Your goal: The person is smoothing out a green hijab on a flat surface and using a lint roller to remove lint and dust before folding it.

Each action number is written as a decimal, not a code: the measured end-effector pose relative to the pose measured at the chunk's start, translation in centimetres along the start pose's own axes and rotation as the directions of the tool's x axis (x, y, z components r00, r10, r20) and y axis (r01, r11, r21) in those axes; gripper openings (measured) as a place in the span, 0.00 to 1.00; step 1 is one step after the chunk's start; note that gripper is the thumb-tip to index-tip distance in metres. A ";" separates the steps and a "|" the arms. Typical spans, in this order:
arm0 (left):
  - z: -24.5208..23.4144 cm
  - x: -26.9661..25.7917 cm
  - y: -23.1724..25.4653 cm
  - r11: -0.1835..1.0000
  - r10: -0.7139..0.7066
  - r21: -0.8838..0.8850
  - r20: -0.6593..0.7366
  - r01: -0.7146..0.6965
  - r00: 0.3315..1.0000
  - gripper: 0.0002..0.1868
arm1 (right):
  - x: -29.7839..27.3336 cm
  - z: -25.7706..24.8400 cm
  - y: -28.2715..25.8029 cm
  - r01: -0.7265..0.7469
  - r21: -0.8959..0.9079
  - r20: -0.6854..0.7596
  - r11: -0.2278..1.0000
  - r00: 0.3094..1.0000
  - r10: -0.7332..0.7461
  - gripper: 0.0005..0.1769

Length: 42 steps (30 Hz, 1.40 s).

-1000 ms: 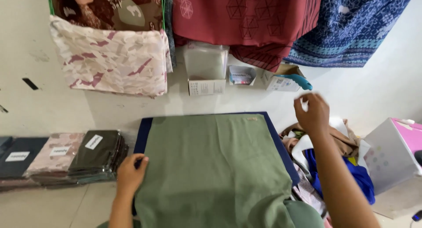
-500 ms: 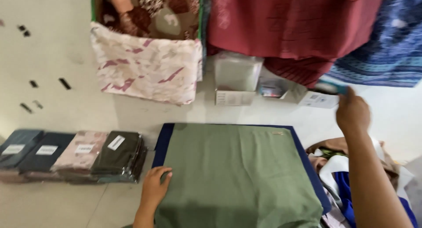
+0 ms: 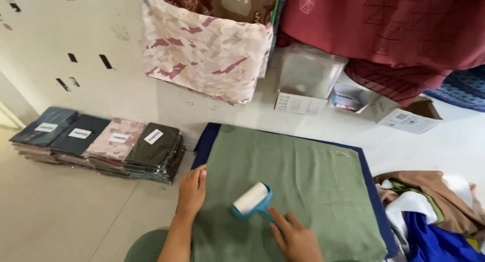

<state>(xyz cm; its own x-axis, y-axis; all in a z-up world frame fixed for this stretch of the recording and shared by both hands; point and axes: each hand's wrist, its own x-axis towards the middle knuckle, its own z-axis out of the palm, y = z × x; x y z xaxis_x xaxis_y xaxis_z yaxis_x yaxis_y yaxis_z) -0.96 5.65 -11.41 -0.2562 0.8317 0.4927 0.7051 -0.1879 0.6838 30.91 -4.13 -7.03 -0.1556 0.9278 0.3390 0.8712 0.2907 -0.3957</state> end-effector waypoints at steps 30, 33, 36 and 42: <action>4.9 -0.5 1.2 0.904 0.295 0.329 -0.019 -0.273 0.955 0.28 | 0.5 4.0 -1.4 -0.179 -0.336 -0.074 0.925 0.984 0.164 0.33; 4.8 -1.0 0.8 0.903 0.256 0.356 0.003 -0.240 0.967 0.29 | 8.4 6.7 -4.5 -0.095 -0.266 -0.153 0.959 0.987 0.055 0.29; 4.5 -1.0 1.1 0.914 0.216 0.348 0.019 -0.209 0.976 0.29 | 16.6 11.1 -5.1 -0.004 -0.293 -0.265 0.956 0.961 -0.077 0.27; 4.4 -0.6 0.9 0.933 0.110 0.324 0.158 -0.156 0.981 0.30 | 23.6 13.0 -5.5 -0.121 -0.193 0.017 0.974 0.992 0.127 0.29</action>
<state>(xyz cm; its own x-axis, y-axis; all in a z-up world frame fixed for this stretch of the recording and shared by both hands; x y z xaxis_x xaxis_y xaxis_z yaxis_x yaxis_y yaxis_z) 2.71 7.24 -13.50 -0.0698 0.8779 0.4737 0.9124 -0.1358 0.3861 16.39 19.18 -7.95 -0.0519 0.9611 0.2714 0.9570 0.1255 -0.2616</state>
